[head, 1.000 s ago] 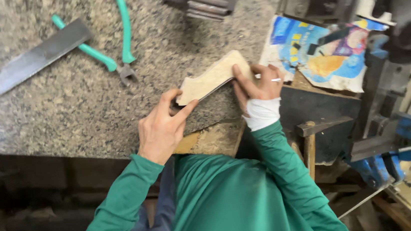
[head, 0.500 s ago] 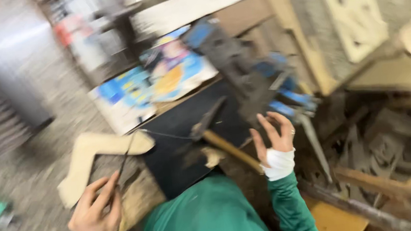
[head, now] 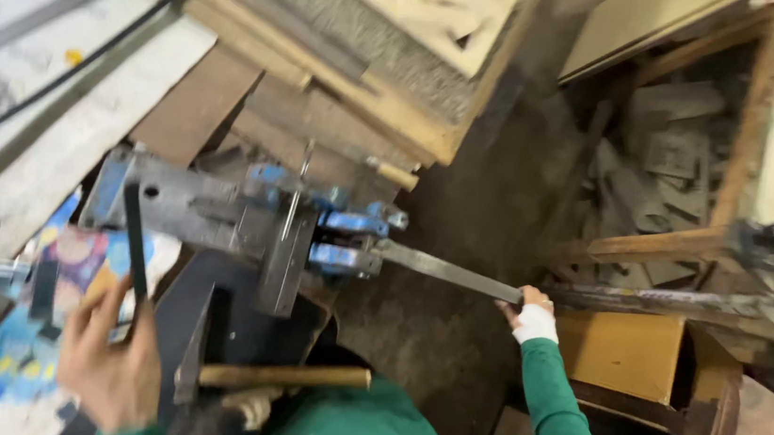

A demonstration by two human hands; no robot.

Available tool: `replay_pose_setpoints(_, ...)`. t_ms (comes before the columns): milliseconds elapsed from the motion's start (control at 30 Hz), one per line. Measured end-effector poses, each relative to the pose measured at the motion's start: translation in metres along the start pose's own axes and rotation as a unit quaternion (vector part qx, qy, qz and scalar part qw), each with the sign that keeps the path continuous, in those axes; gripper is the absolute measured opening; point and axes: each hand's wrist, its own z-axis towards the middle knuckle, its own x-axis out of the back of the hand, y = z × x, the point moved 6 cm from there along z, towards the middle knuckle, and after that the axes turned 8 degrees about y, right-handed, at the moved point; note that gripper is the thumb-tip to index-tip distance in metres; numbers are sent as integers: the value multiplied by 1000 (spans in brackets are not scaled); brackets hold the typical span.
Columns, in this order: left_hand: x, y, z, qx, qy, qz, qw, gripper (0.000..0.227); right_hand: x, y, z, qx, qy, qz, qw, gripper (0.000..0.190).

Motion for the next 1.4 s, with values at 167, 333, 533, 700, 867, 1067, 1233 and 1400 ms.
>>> replay_pose_setpoints(167, -41, -15, 22, 51, 1, -63, 997, 41, -11, 8, 25, 83, -125, -12, 989, 60)
replay_pose_setpoints(333, -64, -18, 30, 106, 16, -29, 994, 33, 14, 21, 35, 13, -187, -121, 975, 46)
replay_pose_setpoints(533, -89, -8, 35, 61, -20, 25, 998, 31, 59, 59, 77, 6, -176, -78, 981, 43)
replay_pose_setpoints(700, -109, -13, 38, -20, -40, 70, 997, 33, 59, 75, 92, 15, -203, -57, 977, 41)
replay_pose_setpoints(867, -119, -25, 45, -56, -56, 91, 993, 30, 36, 57, 60, 42, -207, -30, 977, 39)
replay_pose_setpoints(1067, -121, -24, 44, -91, -57, 111, 988, 29, 18, 45, 46, 45, -153, -56, 986, 38)
replay_pose_setpoints(1233, -117, -27, 44, -94, -61, 119, 987, 31, 14, 52, 53, 7, -174, -50, 984, 39)
replay_pose_setpoints(1400, -122, -27, 40, -102, -68, 119, 985, 34, 21, 53, 50, 44, -137, -88, 986, 43)
